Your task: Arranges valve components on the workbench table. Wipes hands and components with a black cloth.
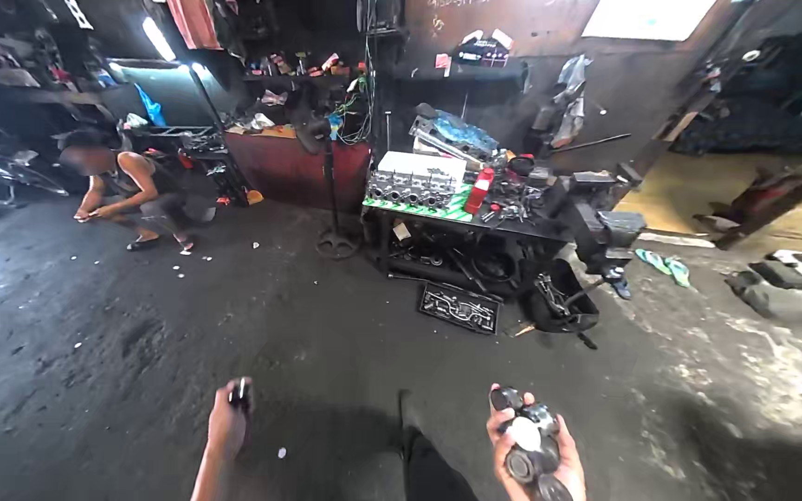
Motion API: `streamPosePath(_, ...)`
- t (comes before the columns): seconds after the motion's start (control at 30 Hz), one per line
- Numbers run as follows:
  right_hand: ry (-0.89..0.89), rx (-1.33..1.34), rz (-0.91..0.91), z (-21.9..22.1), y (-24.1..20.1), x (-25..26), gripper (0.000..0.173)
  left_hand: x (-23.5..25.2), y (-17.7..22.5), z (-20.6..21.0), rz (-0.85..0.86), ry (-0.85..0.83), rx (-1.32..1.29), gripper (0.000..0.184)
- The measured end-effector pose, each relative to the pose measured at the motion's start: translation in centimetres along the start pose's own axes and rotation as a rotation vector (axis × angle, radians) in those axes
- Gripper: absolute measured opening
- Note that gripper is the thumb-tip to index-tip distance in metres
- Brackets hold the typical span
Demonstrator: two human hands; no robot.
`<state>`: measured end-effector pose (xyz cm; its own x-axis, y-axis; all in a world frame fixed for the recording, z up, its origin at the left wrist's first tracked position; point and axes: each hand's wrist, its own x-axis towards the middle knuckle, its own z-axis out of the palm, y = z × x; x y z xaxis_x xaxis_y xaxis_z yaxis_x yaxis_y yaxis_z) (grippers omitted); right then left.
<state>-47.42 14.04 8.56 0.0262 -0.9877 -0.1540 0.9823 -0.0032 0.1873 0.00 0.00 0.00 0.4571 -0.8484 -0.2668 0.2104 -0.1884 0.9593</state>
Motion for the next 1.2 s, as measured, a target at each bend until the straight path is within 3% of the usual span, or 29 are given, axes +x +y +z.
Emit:
streamPosePath(0.1, -0.039, 0.004, -0.028, 1.0, -1.0, 9.8, 0.042, 6.8, 7.7, 12.7, 0.069, -0.274, -0.167, 0.047)
streamPosePath(0.2, -0.049, -0.027, -0.029, 2.4, -2.6, 20.0, 0.046, 12.3, 11.9, 22.9, 0.170, -0.569, -0.358, 0.035)
streamPosePath(0.33, -0.088, -0.113, -0.040, 4.2, -5.2, 32.8, 0.047, 19.5, 14.7, 33.0, 0.228, -0.866, -0.504, 0.034)
streamPosePath(0.47, -0.115, -0.068, -0.066, 7.3, -6.7, 42.0, 0.051, 26.6, 16.7, 41.0, 0.239, -0.981, -0.468, 0.037)
streamPosePath(0.63, -0.121, 0.001, -0.168, 8.0, -7.0, 51.7, 0.056, 37.1, 17.4, 50.5, 0.264, -1.031, -0.165, 0.044)
streamPosePath(0.9, -0.049, 0.046, -0.522, 6.5, -6.9, 67.2, 0.053, 58.7, 13.1, 66.8, 0.559, -1.028, 0.637, 0.034)
streamPosePath(1.0, -0.049, 0.153, -0.595, 8.0, -5.8, 70.9, 0.060, 63.3, 11.5, 71.5, 0.658, -1.136, 0.839, 0.031)
streamPosePath(1.13, -0.081, 0.177, -0.650, 9.6, -4.7, 75.6, 0.071, 67.9, 10.7, 78.6, 0.776, -1.227, 1.152, 0.049)
streamPosePath(1.2, -0.041, 0.167, -0.688, 10.0, -4.6, 76.7, 0.070, 69.0, 9.3, 80.3, 0.888, -1.245, 1.334, 0.049)
